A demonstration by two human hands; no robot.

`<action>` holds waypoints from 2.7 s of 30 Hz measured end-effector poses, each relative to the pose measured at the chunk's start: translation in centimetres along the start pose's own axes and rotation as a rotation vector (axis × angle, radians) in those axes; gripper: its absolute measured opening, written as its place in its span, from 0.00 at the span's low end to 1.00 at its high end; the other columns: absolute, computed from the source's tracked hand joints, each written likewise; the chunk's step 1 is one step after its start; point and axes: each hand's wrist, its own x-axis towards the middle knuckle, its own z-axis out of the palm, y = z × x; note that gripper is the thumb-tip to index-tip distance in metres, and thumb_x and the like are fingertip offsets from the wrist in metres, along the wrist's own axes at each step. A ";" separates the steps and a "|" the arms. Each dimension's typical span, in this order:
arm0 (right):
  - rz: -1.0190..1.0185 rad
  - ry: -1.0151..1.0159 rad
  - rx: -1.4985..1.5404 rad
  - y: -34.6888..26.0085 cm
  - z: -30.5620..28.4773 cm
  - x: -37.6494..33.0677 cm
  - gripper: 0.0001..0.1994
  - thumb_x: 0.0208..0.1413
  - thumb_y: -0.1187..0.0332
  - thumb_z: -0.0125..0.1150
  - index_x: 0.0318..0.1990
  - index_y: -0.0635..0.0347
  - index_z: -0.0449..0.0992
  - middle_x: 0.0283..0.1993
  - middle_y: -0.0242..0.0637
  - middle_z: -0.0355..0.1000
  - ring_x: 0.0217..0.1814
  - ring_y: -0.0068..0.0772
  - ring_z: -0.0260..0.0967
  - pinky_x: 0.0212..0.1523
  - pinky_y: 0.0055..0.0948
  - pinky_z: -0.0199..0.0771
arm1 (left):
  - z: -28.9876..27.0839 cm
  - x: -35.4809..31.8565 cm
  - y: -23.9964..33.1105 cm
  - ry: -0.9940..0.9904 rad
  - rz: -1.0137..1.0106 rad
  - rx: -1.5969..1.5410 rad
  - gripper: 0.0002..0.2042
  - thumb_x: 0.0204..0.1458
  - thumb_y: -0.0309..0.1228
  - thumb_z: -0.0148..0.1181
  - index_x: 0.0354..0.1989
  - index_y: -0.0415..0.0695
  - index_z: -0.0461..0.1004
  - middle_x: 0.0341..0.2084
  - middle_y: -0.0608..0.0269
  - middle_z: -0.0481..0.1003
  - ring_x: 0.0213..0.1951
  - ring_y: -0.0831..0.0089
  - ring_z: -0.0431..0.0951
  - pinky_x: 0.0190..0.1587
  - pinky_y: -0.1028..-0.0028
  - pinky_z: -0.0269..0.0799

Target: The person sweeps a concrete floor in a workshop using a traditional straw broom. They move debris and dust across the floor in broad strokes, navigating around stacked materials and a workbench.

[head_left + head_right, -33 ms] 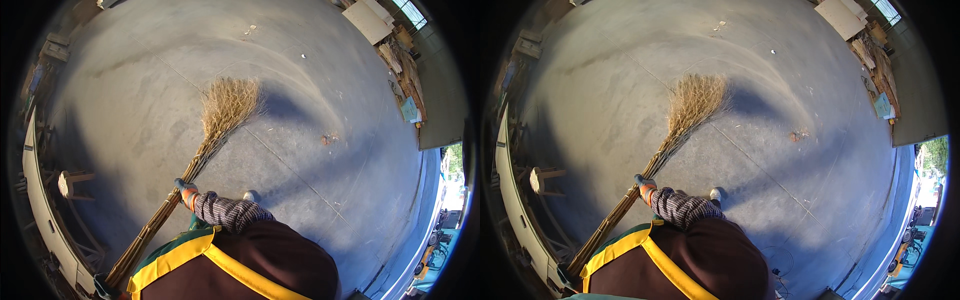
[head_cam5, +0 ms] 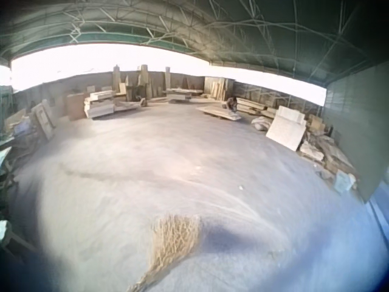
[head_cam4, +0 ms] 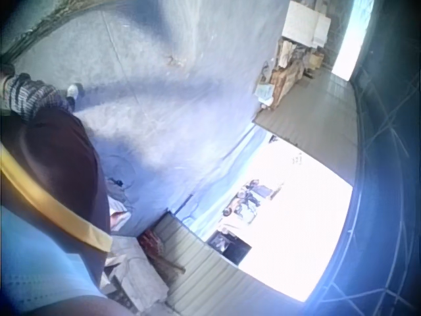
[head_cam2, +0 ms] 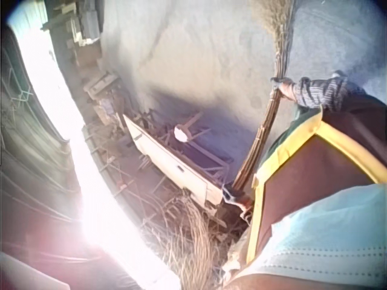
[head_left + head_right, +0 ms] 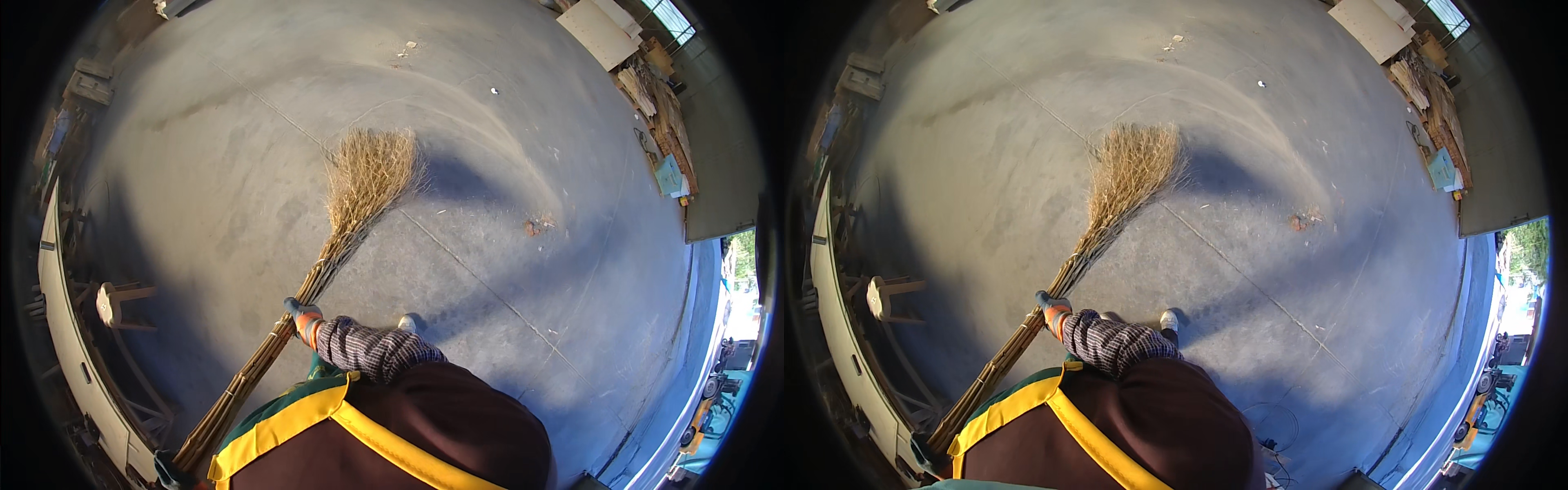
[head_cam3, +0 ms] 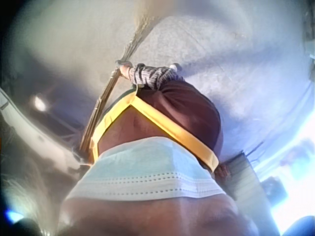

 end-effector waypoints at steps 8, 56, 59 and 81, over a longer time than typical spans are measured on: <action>0.372 0.302 -0.369 7.5 -12.6 2.9 0.32 0.46 0.41 0.60 0.48 0.62 0.73 0.47 0.45 0.72 0.46 0.44 0.69 0.46 0.40 0.67 | 6.1 3.0 7.0 -0.176 -0.529 -0.499 0.12 0.54 0.32 0.52 0.21 0.39 0.67 0.16 0.65 0.67 0.20 0.76 0.62 0.25 0.71 0.59; 0.169 -0.144 0.413 -29.1 -0.6 17.3 0.15 0.46 0.51 0.62 0.33 0.51 0.71 0.35 0.34 0.73 0.34 0.36 0.70 0.42 0.37 0.73 | 25.3 23.5 3.3 0.501 -0.743 -0.764 0.07 0.55 0.23 0.50 0.25 0.39 0.71 0.24 0.62 0.71 0.27 0.73 0.70 0.34 0.76 0.66; 0.240 -0.124 0.363 -32.1 5.1 19.8 0.12 0.49 0.56 0.61 0.30 0.55 0.72 0.30 0.33 0.72 0.34 0.36 0.69 0.40 0.38 0.73 | 25.1 22.2 5.2 0.591 -0.844 -0.706 0.09 0.58 0.28 0.48 0.27 0.39 0.69 0.25 0.66 0.69 0.28 0.77 0.68 0.34 0.77 0.66; 0.304 -0.107 -0.013 -55.1 9.0 40.4 0.26 0.51 0.56 0.58 0.52 0.65 0.67 0.47 0.46 0.71 0.43 0.42 0.71 0.41 0.39 0.73 | 36.5 53.6 20.3 0.154 -0.889 -0.643 0.12 0.59 0.33 0.50 0.26 0.38 0.70 0.20 0.65 0.70 0.25 0.78 0.68 0.33 0.77 0.67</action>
